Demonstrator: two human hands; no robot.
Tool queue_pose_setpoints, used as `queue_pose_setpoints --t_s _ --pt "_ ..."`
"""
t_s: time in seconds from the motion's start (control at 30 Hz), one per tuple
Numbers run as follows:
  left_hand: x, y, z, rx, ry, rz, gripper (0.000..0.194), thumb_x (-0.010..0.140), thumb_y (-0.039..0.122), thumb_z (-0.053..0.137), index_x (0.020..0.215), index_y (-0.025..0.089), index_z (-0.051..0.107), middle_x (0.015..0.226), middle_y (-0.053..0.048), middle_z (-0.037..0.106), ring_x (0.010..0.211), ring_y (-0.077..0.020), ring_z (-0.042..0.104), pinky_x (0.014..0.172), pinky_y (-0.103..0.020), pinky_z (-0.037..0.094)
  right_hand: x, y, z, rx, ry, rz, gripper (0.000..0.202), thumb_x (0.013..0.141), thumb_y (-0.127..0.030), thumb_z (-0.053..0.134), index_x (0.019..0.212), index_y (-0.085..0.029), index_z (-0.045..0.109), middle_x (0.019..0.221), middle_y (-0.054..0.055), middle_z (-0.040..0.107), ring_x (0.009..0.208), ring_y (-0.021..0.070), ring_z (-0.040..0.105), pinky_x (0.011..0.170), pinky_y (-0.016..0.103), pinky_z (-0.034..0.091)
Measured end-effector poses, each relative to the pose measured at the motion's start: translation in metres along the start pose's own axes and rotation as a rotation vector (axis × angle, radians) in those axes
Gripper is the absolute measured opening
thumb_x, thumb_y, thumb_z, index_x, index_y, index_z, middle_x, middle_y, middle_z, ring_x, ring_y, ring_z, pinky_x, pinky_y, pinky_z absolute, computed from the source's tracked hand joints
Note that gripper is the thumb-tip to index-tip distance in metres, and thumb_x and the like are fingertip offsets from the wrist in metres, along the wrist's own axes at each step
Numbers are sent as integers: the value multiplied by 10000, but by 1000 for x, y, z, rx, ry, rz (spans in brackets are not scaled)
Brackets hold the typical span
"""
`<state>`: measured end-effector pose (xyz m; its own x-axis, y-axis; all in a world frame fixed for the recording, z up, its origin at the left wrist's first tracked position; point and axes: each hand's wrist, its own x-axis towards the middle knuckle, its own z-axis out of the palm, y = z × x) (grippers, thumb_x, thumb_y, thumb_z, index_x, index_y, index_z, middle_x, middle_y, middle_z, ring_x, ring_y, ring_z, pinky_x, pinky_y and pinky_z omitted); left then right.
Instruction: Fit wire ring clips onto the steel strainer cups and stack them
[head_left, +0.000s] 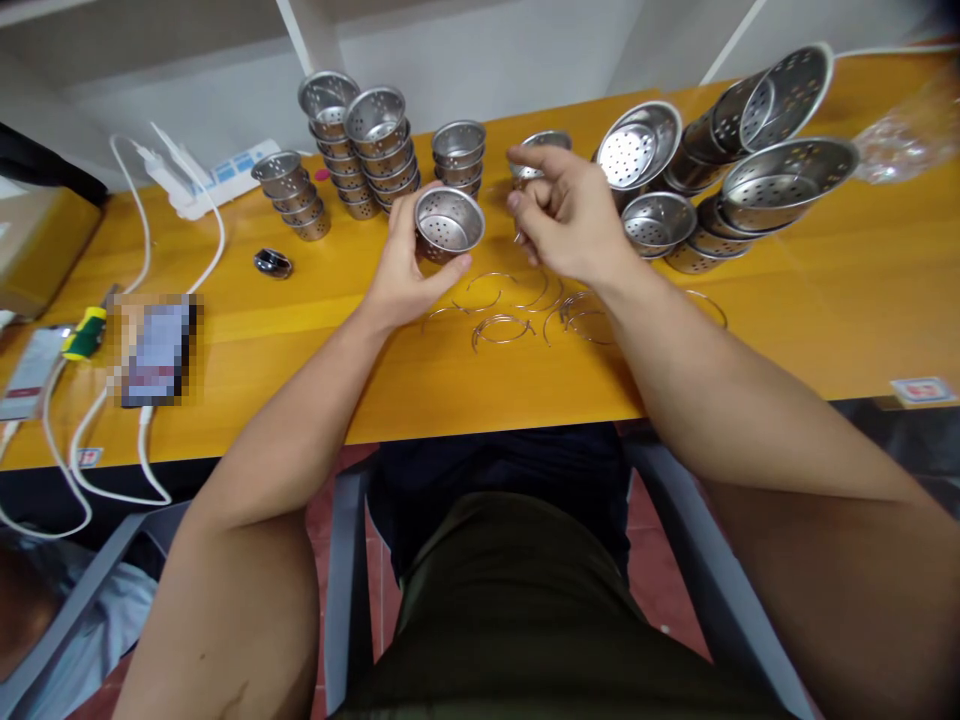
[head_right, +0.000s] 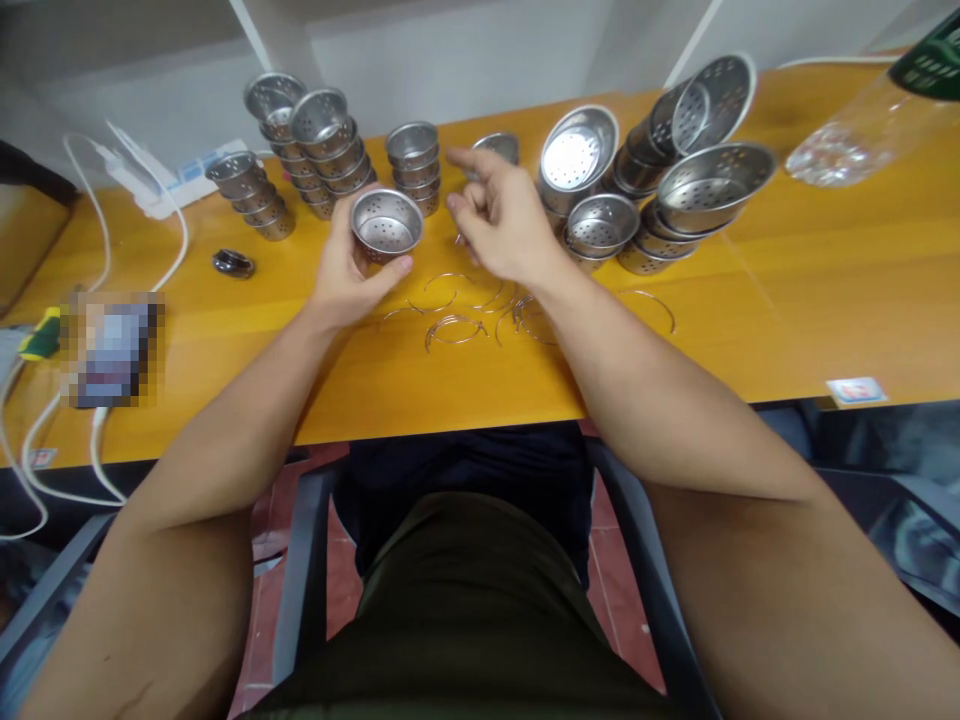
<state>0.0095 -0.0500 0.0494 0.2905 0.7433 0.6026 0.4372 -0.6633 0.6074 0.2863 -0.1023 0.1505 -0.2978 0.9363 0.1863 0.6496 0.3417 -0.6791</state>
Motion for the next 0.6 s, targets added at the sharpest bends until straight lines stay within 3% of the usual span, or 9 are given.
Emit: queue_pose_setpoints --t_s 0.07,0.2,0.3,0.43,0.6 --pt "0 -4 -2 -4 20 -4 1043 916 696 1175 1770 418 643 1721 -134 709 1744 -492 686 1589 -736 510 1 -1 0 5 -24 19 986 1200 -816 449 1955 -181 470 1163 139 861 863 321 702 849 493 590" --pt "-1 -9 -6 6 10 -10 957 854 743 1205 1597 371 730 1633 -129 741 1681 -503 712 1574 -766 509 0 -7 -1 -134 -70 -45 1028 1088 -999 504 1857 -330 639 1083 134 879 983 406 687 892 544 566" --pt "-3 -9 -4 -21 -11 -36 928 926 766 1151 1624 371 684 1635 -127 758 1678 -487 728 1537 -739 553 -5 -12 2 -204 -47 -81 909 1142 -920 506 1847 -365 648 1166 139 891 1035 419 689 909 535 583" --pt "-6 -16 6 -100 -43 -9 1066 907 888 1116 1682 372 598 1655 -130 752 1653 -471 763 1459 -669 624 -9 -10 14 -149 34 -52 685 1276 -715 402 1714 -330 762 1250 132 869 1098 381 757 980 519 636" --pt "-5 -34 18 -243 -23 156 1222 833 1054 1067 1698 349 566 1587 -122 747 1538 -434 813 1393 -618 659 6 18 42 86 200 -264 525 1265 -792 638 1423 -341 854 941 70 753 918 353 724 924 514 670"
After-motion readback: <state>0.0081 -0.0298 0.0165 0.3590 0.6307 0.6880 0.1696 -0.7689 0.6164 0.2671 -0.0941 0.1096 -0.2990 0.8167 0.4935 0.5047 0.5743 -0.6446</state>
